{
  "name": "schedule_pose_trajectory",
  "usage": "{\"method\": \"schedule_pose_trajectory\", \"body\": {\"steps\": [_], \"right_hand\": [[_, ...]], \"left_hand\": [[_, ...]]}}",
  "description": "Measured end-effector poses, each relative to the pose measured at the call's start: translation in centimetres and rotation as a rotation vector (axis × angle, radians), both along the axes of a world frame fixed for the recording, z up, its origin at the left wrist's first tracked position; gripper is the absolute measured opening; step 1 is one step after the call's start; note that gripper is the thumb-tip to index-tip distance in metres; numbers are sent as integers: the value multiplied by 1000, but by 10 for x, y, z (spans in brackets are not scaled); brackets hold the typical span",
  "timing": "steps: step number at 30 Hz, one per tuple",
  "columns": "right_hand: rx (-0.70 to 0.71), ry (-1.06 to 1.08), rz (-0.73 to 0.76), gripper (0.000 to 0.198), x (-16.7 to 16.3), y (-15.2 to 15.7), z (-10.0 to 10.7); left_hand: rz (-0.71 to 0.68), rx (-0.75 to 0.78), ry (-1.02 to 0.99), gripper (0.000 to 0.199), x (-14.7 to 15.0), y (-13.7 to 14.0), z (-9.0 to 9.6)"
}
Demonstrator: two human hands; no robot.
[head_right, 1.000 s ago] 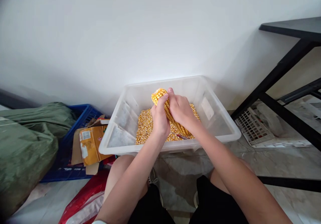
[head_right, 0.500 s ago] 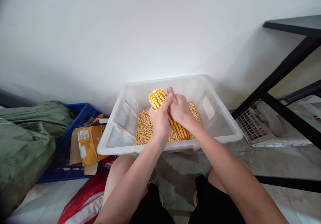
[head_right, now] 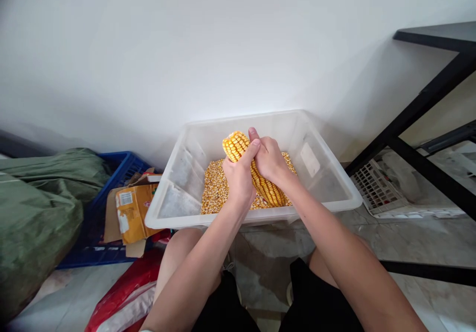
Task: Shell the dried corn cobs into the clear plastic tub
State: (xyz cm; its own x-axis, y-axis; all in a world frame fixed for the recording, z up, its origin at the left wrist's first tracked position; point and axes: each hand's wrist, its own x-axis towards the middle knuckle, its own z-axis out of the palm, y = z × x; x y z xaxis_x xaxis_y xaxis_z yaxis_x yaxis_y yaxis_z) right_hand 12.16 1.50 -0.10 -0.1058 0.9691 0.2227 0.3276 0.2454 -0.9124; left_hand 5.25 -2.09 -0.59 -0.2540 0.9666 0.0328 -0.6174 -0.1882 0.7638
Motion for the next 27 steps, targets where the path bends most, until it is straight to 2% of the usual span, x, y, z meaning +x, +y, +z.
{"method": "schedule_pose_trajectory", "body": {"steps": [4,7,10,13,16,18,21,23,27], "right_hand": [[-54,33,47,66,6,3,1],[-174,65,213,63,17,5,8],[-225,77,397,48,29,6,17],[-245,-16,478,38,38,5,20],[-321,-16,571,36,43,4,20],[-345,17,595,36,44,5,19],[-297,57,542,41,39,5,19],[-259,79,535,42,32,3,20],[-277,111,599,42,16,-5,23]], "left_hand": [[-4,23,86,35,-3,0,2],[-1,27,79,36,-8,2,9],[-1,40,16,37,-20,6,21],[56,62,2,40,-39,13,31],[163,90,0,43,-61,20,37],[213,112,17,42,-74,23,39],[248,154,34,43,-85,23,41],[252,161,28,43,-86,22,43],[211,127,23,46,-82,22,42]]}}
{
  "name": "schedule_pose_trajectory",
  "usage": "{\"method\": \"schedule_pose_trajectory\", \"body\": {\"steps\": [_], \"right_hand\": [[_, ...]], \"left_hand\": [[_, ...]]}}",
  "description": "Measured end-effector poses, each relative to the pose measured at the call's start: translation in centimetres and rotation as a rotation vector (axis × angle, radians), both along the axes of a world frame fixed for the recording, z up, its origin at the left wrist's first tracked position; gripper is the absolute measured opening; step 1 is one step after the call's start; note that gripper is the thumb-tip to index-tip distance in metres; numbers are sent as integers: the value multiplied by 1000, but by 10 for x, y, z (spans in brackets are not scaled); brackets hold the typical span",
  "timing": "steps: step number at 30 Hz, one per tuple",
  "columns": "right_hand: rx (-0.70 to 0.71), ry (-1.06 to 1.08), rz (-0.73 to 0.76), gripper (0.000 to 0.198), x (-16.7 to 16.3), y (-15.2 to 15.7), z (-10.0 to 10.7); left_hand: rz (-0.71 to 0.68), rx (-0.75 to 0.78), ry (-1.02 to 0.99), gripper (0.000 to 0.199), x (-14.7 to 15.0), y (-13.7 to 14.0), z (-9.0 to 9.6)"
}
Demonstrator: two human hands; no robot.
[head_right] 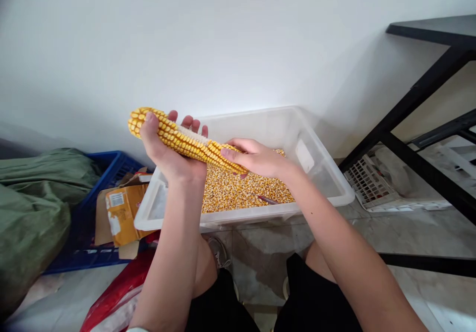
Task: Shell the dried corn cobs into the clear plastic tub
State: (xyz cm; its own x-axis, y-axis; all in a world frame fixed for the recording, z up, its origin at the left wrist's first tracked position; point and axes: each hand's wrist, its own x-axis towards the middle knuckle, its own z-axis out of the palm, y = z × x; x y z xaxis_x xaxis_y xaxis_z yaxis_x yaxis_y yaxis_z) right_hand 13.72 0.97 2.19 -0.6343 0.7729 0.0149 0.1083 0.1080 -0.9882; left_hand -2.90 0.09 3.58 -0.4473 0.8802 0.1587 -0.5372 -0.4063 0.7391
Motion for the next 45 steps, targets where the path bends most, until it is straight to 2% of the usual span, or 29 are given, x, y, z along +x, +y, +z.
{"method": "schedule_pose_trajectory", "body": {"steps": [6,13,17,21,25,30,33,36,39,41,45], "right_hand": [[201,-33,-206,37,-14,-15,3],[243,70,-245,46,-19,-20,-4],[320,122,-298,49,-21,-19,-8],[244,88,-245,48,-14,-15,-2],[178,31,-161,40,0,-9,10],[176,27,-219,34,8,-5,10],[178,5,-270,35,9,-4,6],[242,-15,-378,45,10,-3,5],[296,15,-439,47,13,-1,4],[268,98,-407,41,14,1,3],[183,186,-320,17,13,1,3]], "left_hand": [[-137,-13,-26,42,17,3,-11],[-239,-34,-30,44,42,-7,-15],[-295,-73,68,30,46,-9,-17],[-305,-68,202,26,35,-7,-14],[-372,-53,232,29,25,-6,-6],[-298,-84,268,33,14,-4,0],[-337,-95,274,38,4,1,-4],[-357,-135,269,41,-4,3,-8],[-396,-206,281,42,-5,4,-11],[-432,-230,295,44,-4,4,-13],[-517,-202,306,56,0,6,-17]]}}
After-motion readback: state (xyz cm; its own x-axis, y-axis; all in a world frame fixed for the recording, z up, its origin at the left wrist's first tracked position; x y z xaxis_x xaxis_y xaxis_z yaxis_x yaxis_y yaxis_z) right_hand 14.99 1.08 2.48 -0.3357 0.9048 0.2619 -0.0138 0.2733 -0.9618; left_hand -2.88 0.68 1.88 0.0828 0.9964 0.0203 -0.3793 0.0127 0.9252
